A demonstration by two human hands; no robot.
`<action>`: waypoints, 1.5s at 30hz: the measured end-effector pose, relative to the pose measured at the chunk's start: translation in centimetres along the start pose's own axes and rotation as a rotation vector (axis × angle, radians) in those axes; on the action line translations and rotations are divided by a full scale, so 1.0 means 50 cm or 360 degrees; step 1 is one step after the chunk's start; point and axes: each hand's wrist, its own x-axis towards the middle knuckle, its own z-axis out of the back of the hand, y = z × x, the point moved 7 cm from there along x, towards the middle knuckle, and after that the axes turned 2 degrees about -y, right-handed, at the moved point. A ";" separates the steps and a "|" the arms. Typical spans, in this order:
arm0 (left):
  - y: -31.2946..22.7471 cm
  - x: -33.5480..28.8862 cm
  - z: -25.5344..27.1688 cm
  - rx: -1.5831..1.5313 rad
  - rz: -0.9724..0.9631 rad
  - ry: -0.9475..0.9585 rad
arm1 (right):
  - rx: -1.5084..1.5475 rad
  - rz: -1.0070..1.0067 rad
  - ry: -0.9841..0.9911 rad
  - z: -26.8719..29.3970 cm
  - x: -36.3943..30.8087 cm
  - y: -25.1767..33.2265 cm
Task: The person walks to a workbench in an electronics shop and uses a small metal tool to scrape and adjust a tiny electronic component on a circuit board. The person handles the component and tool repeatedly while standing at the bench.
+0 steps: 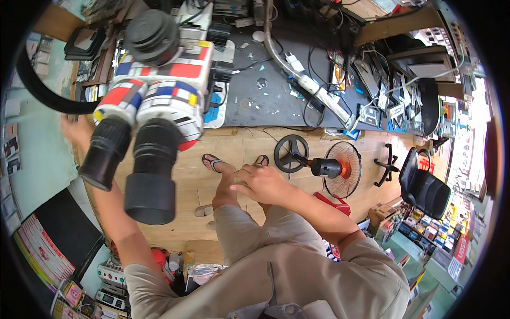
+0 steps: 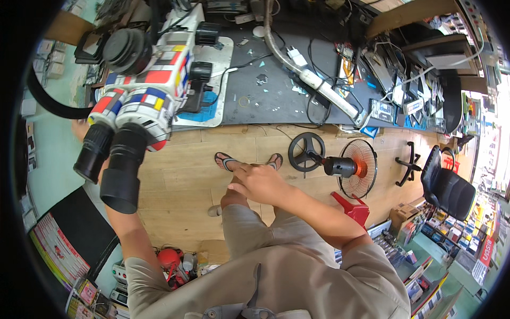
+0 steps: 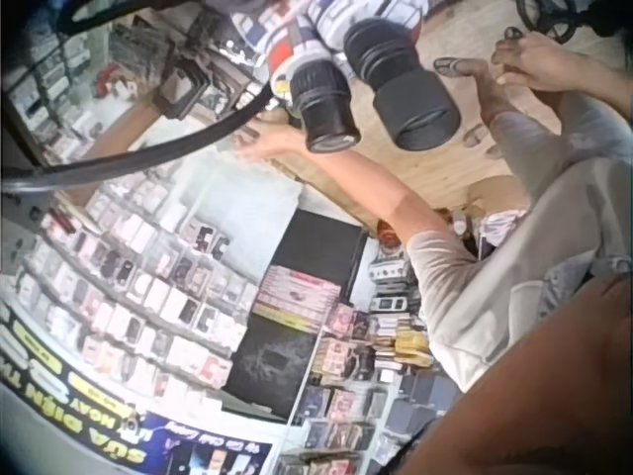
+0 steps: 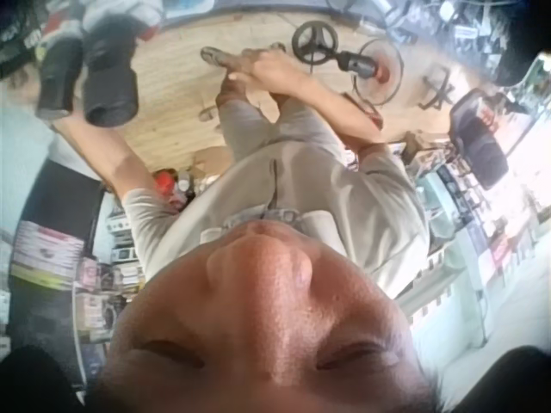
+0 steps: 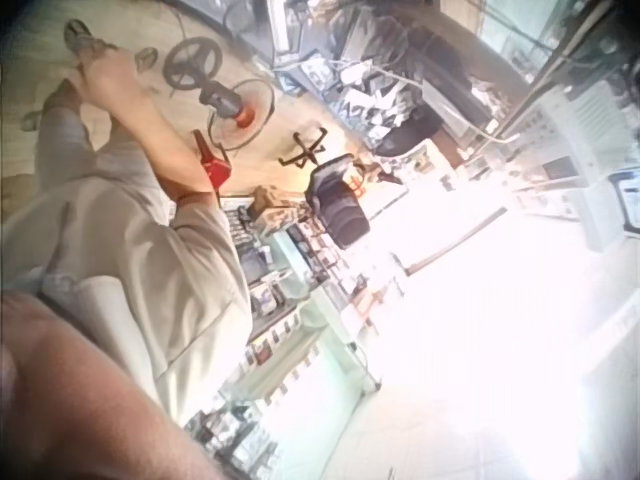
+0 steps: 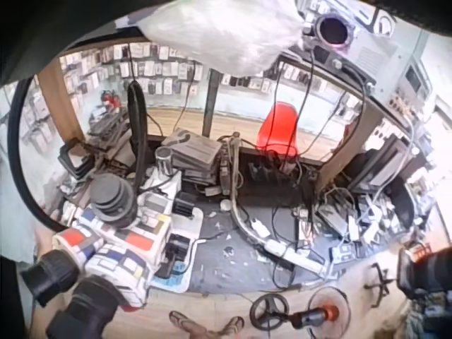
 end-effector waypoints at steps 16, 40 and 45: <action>-0.432 -0.907 0.184 -0.1207 0.1334 0.1288 | 0.0439 -0.0400 -0.0100 -0.017 -0.109 -0.133; -0.588 -1.129 0.099 -0.1298 0.1664 0.2059 | 0.0571 -0.0413 -0.0128 0.006 -0.320 -0.299; -0.588 -1.132 0.092 -0.1264 0.1775 0.2144 | 0.0597 -0.0430 -0.0116 -0.002 -0.341 -0.317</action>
